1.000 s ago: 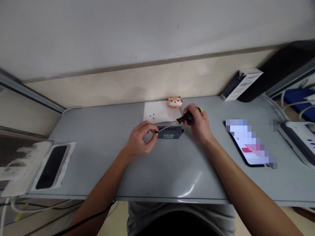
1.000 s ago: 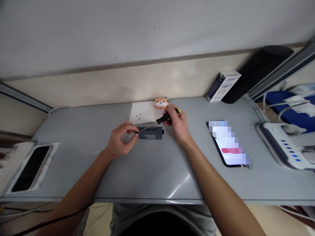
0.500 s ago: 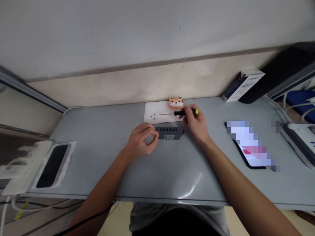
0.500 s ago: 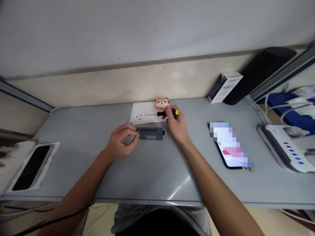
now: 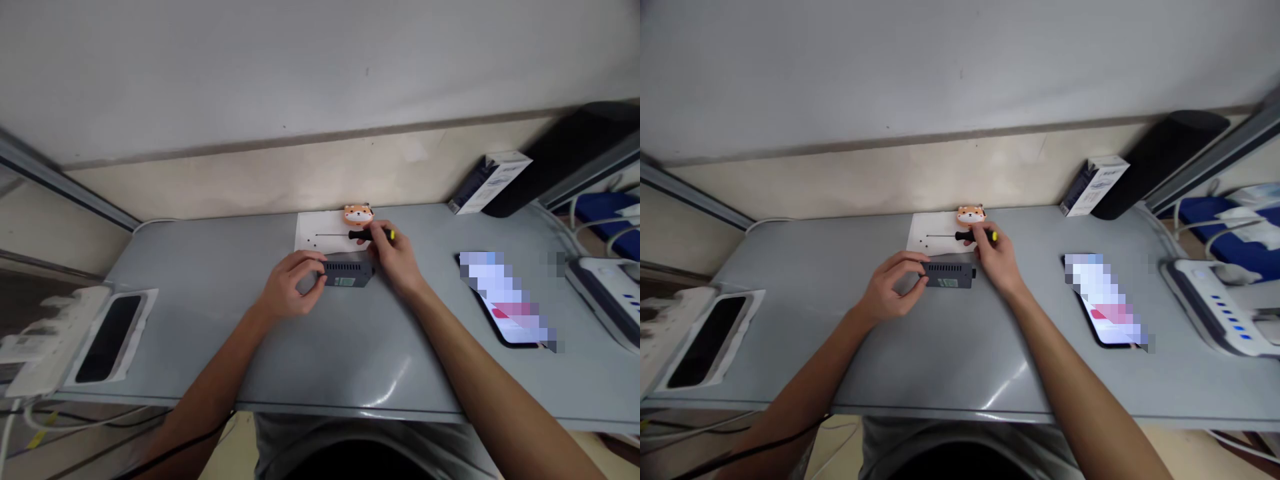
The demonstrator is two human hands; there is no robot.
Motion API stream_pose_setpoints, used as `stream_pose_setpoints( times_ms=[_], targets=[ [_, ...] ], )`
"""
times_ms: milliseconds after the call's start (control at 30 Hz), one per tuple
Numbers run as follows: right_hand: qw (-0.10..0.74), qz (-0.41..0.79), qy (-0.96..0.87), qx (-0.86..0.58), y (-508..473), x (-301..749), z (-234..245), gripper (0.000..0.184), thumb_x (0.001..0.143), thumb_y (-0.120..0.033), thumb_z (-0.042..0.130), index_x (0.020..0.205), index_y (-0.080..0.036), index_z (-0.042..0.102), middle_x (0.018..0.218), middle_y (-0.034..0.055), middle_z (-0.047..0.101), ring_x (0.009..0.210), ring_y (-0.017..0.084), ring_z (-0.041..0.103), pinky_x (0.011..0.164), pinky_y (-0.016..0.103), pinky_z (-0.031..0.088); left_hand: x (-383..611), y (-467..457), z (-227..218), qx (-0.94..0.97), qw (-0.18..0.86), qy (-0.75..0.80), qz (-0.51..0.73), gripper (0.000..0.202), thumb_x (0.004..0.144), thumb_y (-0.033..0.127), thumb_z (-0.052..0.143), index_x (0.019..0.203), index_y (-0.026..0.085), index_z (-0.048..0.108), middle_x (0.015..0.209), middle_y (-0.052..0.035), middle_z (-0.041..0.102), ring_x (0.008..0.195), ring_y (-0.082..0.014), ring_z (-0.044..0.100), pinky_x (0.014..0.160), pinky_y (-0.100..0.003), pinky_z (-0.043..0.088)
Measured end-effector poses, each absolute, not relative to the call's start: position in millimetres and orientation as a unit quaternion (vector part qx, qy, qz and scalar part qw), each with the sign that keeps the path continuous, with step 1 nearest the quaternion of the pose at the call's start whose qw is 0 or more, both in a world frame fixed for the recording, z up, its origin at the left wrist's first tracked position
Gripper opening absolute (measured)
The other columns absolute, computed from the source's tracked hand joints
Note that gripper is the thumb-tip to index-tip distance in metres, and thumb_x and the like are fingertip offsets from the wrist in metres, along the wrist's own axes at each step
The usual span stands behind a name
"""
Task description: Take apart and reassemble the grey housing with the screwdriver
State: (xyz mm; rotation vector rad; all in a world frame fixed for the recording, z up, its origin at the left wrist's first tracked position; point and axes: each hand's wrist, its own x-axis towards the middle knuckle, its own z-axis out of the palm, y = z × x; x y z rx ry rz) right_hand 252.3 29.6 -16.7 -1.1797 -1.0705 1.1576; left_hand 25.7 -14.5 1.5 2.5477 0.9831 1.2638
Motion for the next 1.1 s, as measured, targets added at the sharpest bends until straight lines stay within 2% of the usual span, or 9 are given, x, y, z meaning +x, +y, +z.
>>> stream_pose_setpoints(
  times_ms=[167, 300, 433, 567, 733, 933, 1100],
  targets=[
    [0.653, 0.513, -0.331, -0.448, 35, 271, -3, 0.030, 0.078, -0.047, 0.074, 0.072, -0.024, 0.058, 0.066, -0.0019, 0.058, 0.053, 0.010, 0.049, 0.045, 0.023, 0.035, 16, -10, 6, 0.844, 0.044, 0.348, 0.405, 0.013, 0.090, 0.010, 0.062, 0.092, 0.023, 0.058, 0.103, -0.0062, 0.074, 0.089, -0.0180, 0.072, 0.083, -0.033, 0.060],
    [0.695, 0.503, -0.310, -0.411, 34, 286, 8, 0.032, 0.073, -0.042, 0.073, 0.067, -0.024, 0.046, 0.067, -0.0033, 0.051, 0.054, 0.010, 0.047, 0.042, 0.022, 0.036, 13, -11, 10, 0.853, 0.011, 0.353, 0.384, 0.014, 0.089, 0.012, 0.060, 0.098, 0.022, 0.060, 0.101, -0.0064, 0.075, 0.088, -0.0199, 0.071, 0.082, -0.035, 0.057],
    [0.694, 0.497, -0.336, -0.398, 31, 288, 11, 0.037, 0.073, -0.042, 0.072, 0.062, -0.024, 0.041, 0.062, -0.0033, 0.044, 0.052, 0.010, 0.041, 0.040, 0.021, 0.033, 24, -16, 5, 0.858, -0.031, 0.362, 0.363, 0.019, 0.093, 0.016, 0.060, 0.111, 0.023, 0.065, 0.113, -0.0077, 0.078, 0.103, -0.0225, 0.074, 0.093, -0.039, 0.053],
    [0.692, 0.484, -0.350, -0.406, 33, 288, 7, 0.038, 0.072, -0.041, 0.071, 0.060, -0.024, 0.040, 0.062, -0.0031, 0.043, 0.052, 0.010, 0.040, 0.040, 0.022, 0.034, 37, -20, -4, 0.859, -0.061, 0.376, 0.341, 0.016, 0.099, 0.018, 0.062, 0.110, 0.025, 0.070, 0.114, -0.0042, 0.080, 0.107, -0.0209, 0.074, 0.102, -0.039, 0.046],
    [0.687, 0.484, -0.367, -0.399, 34, 289, 5, 0.035, 0.072, -0.039, 0.071, 0.060, -0.024, 0.042, 0.062, -0.0035, 0.041, 0.051, 0.010, 0.041, 0.040, 0.022, 0.034, 40, -19, -7, 0.850, -0.088, 0.377, 0.357, 0.015, 0.101, 0.016, 0.063, 0.108, 0.027, 0.072, 0.111, -0.0007, 0.081, 0.102, -0.0177, 0.075, 0.102, -0.037, 0.044],
    [0.691, 0.482, -0.366, -0.396, 33, 288, 12, 0.031, 0.067, -0.034, 0.069, 0.056, -0.023, 0.043, 0.060, -0.0033, 0.041, 0.048, 0.009, 0.040, 0.038, 0.023, 0.031, 43, -18, -5, 0.845, -0.102, 0.366, 0.375, 0.014, 0.101, 0.014, 0.064, 0.105, 0.026, 0.071, 0.110, -0.0008, 0.082, 0.101, -0.0177, 0.076, 0.099, -0.037, 0.044],
    [0.684, 0.477, -0.389, -0.392, 32, 289, 13, 0.028, 0.068, -0.033, 0.067, 0.055, -0.023, 0.044, 0.059, -0.0034, 0.039, 0.048, 0.010, 0.041, 0.039, 0.024, 0.031, 46, -20, -6, 0.850, -0.103, 0.355, 0.375, 0.013, 0.102, 0.015, 0.064, 0.107, 0.026, 0.070, 0.111, -0.0010, 0.082, 0.104, -0.0181, 0.076, 0.100, -0.038, 0.041]
  ],
)
